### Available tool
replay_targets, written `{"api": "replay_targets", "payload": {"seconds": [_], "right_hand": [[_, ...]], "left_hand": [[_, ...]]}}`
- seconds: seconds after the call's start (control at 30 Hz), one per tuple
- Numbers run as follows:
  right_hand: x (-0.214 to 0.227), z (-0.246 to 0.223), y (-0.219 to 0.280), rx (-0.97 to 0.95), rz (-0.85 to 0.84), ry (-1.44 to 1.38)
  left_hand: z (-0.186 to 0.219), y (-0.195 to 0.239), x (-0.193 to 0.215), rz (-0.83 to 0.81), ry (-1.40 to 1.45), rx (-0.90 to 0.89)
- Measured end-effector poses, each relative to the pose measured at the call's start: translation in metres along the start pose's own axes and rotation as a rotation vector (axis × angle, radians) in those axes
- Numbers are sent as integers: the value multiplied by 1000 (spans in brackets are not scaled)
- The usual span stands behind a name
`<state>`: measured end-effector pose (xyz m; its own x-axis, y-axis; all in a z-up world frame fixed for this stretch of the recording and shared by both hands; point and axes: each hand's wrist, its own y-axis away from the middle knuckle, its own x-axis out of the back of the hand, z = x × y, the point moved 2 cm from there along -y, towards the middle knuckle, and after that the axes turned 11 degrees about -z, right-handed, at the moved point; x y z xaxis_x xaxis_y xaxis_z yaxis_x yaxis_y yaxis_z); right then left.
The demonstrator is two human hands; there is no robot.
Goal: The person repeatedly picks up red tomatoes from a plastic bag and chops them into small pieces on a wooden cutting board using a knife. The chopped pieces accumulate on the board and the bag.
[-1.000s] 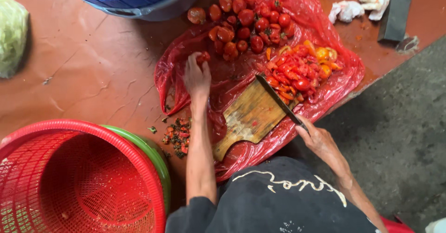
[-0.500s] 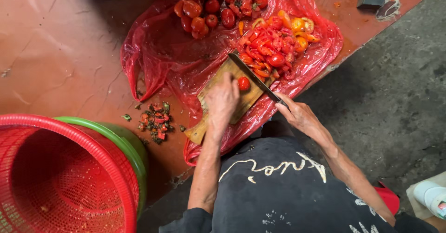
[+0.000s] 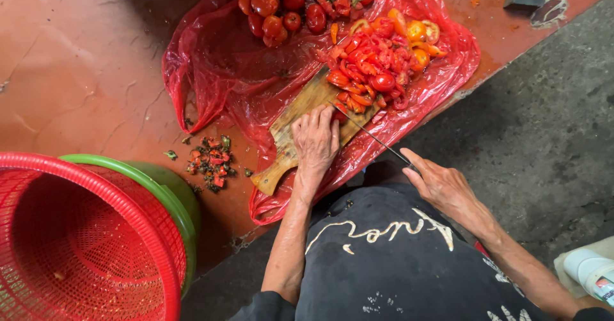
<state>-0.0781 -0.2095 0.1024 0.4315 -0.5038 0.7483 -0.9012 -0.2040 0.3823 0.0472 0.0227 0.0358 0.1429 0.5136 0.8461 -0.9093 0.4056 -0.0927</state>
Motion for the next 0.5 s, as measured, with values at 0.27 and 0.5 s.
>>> {"api": "replay_targets", "payload": {"seconds": [0.27, 0.5], "right_hand": [[-20, -1, -52, 49, 18, 19], [-15, 33, -10, -35, 14, 145]], "left_hand": [[1, -2, -3, -8, -40, 20], [1, 0, -6, 49, -34, 37]]}}
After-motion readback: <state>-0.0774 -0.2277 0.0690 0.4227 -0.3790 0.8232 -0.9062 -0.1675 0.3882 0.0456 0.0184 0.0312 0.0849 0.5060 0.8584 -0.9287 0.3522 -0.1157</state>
